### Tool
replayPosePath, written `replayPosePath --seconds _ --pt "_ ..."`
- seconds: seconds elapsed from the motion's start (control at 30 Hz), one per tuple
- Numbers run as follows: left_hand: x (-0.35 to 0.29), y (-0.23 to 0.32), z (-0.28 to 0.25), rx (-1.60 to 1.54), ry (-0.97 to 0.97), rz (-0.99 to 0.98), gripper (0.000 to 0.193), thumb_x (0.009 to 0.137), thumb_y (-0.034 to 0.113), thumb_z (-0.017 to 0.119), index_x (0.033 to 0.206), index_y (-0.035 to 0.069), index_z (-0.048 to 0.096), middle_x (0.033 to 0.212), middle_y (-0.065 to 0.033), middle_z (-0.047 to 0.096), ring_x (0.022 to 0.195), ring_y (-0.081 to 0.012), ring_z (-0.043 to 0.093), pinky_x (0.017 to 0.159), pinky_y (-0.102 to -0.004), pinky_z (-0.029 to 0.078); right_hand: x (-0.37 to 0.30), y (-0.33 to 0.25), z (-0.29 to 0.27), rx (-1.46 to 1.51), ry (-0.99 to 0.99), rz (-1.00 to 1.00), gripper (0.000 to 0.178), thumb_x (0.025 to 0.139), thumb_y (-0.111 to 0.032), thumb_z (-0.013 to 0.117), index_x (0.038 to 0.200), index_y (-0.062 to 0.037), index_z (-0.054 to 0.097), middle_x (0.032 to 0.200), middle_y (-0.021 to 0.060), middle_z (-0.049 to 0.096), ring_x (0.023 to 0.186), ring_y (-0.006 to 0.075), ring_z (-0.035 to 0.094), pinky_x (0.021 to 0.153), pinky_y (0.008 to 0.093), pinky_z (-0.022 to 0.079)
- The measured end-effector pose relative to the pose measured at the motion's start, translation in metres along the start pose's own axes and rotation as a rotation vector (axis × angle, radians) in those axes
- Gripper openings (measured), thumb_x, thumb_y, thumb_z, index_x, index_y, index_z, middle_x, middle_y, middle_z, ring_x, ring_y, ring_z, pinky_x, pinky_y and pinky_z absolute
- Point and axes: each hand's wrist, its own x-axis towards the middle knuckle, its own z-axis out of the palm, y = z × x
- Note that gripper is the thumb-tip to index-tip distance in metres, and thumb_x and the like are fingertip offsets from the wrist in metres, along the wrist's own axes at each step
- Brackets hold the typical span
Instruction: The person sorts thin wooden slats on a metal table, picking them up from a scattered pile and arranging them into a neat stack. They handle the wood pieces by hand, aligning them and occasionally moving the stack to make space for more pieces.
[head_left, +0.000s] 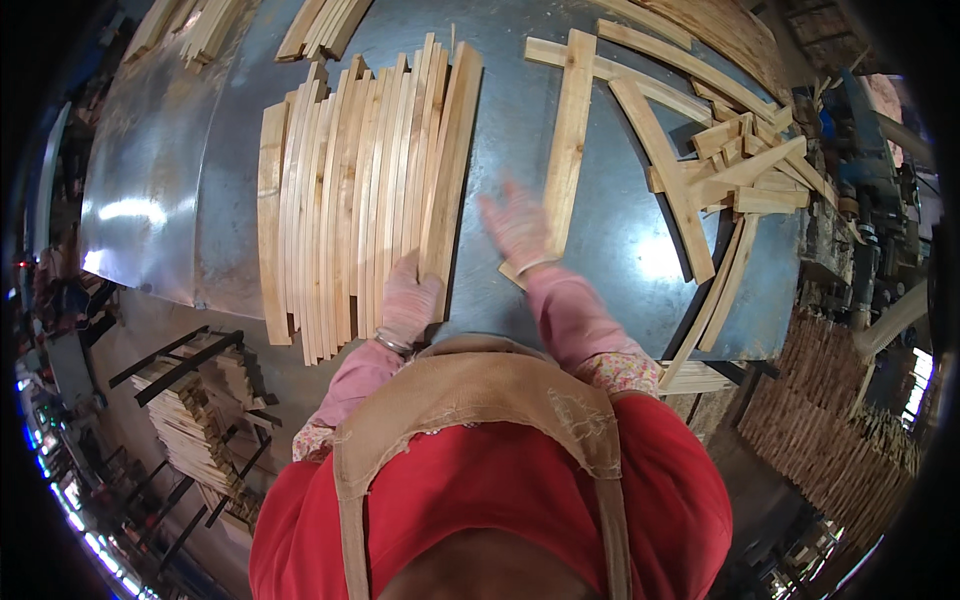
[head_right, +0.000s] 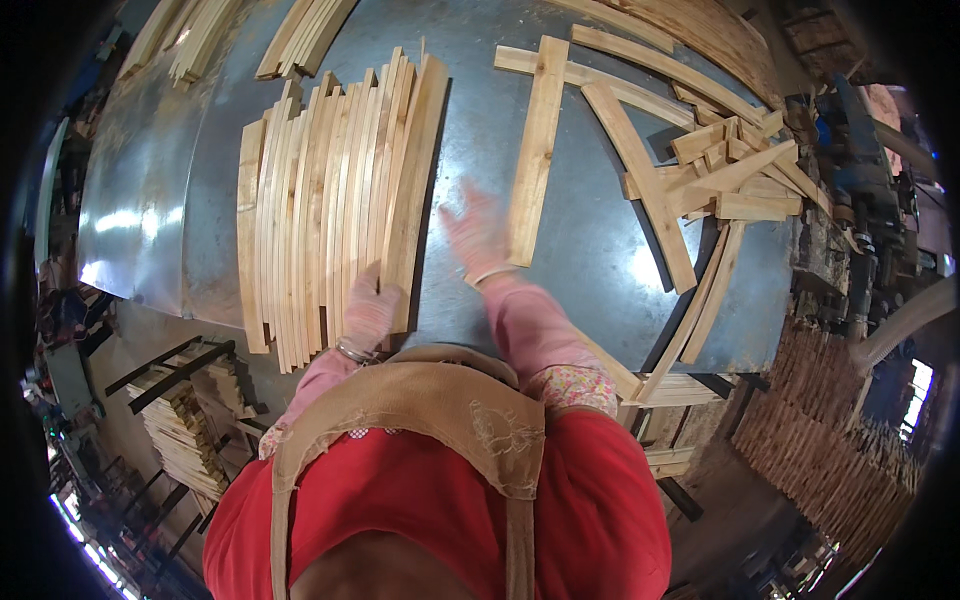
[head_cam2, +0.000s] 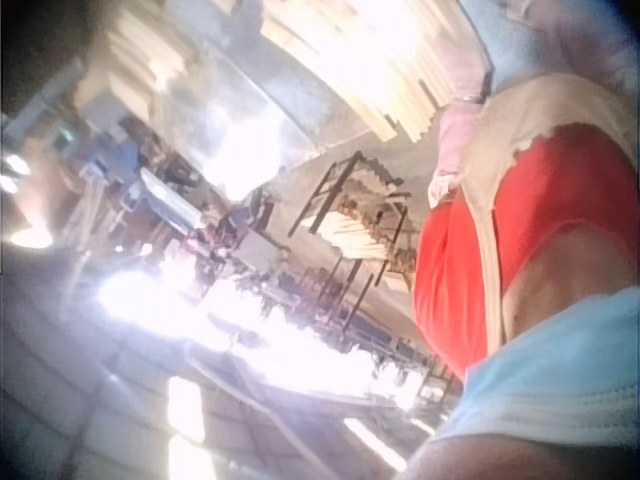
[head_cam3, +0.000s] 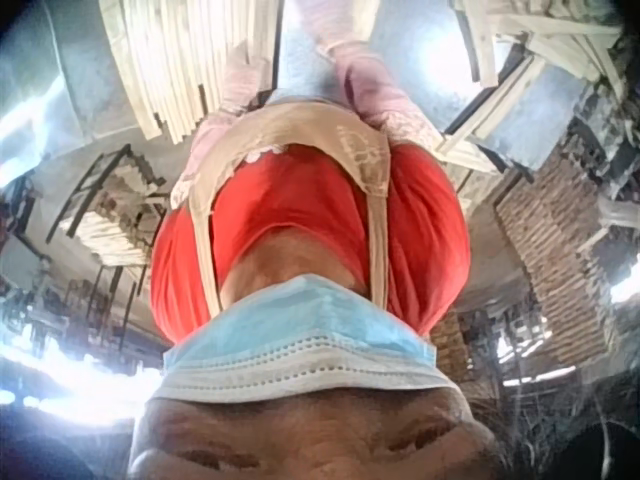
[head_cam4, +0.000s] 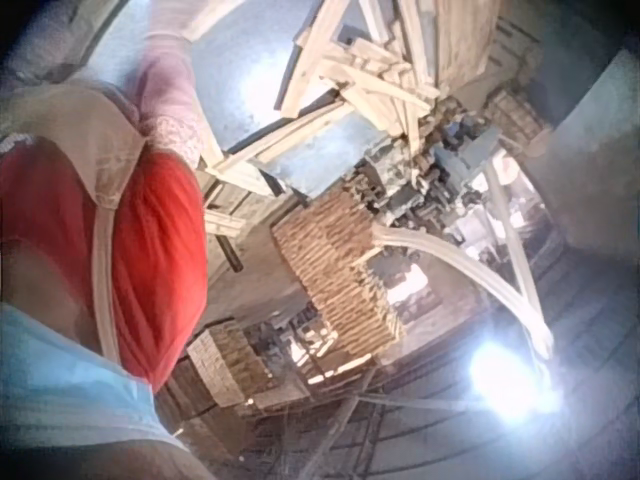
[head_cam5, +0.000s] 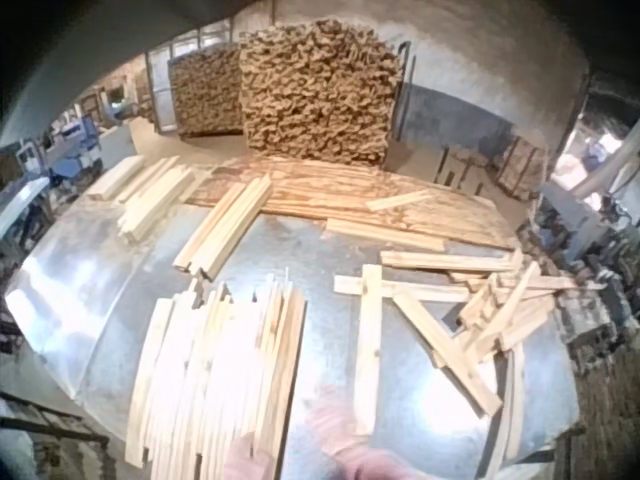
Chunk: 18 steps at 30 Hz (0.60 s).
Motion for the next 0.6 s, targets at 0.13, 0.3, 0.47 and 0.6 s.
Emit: replayPosePath --seconds 0.13,0.3,0.47,0.6 --pt "0.014 -0.014 -0.014 -0.53 -0.1 -0.151 0.062 0.093 0.011 0.067 0.15 -0.01 0.053 0.134 -0.0181 0.068 0.114 -0.0215 0.066 0.101 -0.0324 0.053 0.054 0.062 -0.043 -0.272 0.31 0.265 0.075 0.087 -0.042 0.079 0.147 -0.0044 0.054 0.149 0.028 0.057 0.143 0.0386 0.05 0.114 0.05 0.046" --pt "0.041 -0.029 -0.012 -0.752 -0.061 -0.085 0.067 0.092 0.012 0.068 0.152 -0.012 0.05 0.137 -0.019 0.067 0.118 -0.0219 0.064 0.103 -0.031 0.051 0.045 0.033 -0.014 0.007 0.126 0.145 0.059 0.09 -0.039 0.072 0.139 -0.0081 0.058 0.124 0.0278 0.071 0.116 0.0448 0.068 0.102 0.0526 0.053" --pt "0.112 0.048 -0.071 -0.562 -0.015 0.039 0.069 0.09 0.018 0.069 0.151 -0.009 0.053 0.124 -0.0197 0.073 0.111 -0.0225 0.069 0.098 -0.0337 0.055 -0.044 -0.009 0.086 -0.102 -0.375 -0.159 0.09 0.102 -0.061 0.055 0.166 -0.0035 0.028 0.14 0.033 0.062 0.132 0.0457 0.059 0.109 0.0536 0.049" --pt "0.235 0.075 -0.131 0.129 0.244 0.245 0.061 0.093 0.03 0.068 0.144 -0.002 0.059 0.11 -0.0229 0.075 0.102 -0.0334 0.072 0.09 -0.0419 0.058 0.0 0.036 0.044 0.087 -0.402 -0.219 0.074 0.103 -0.049 0.061 0.159 -0.0023 0.046 0.131 0.0255 0.069 0.125 0.0465 0.063 0.108 0.0498 0.05"
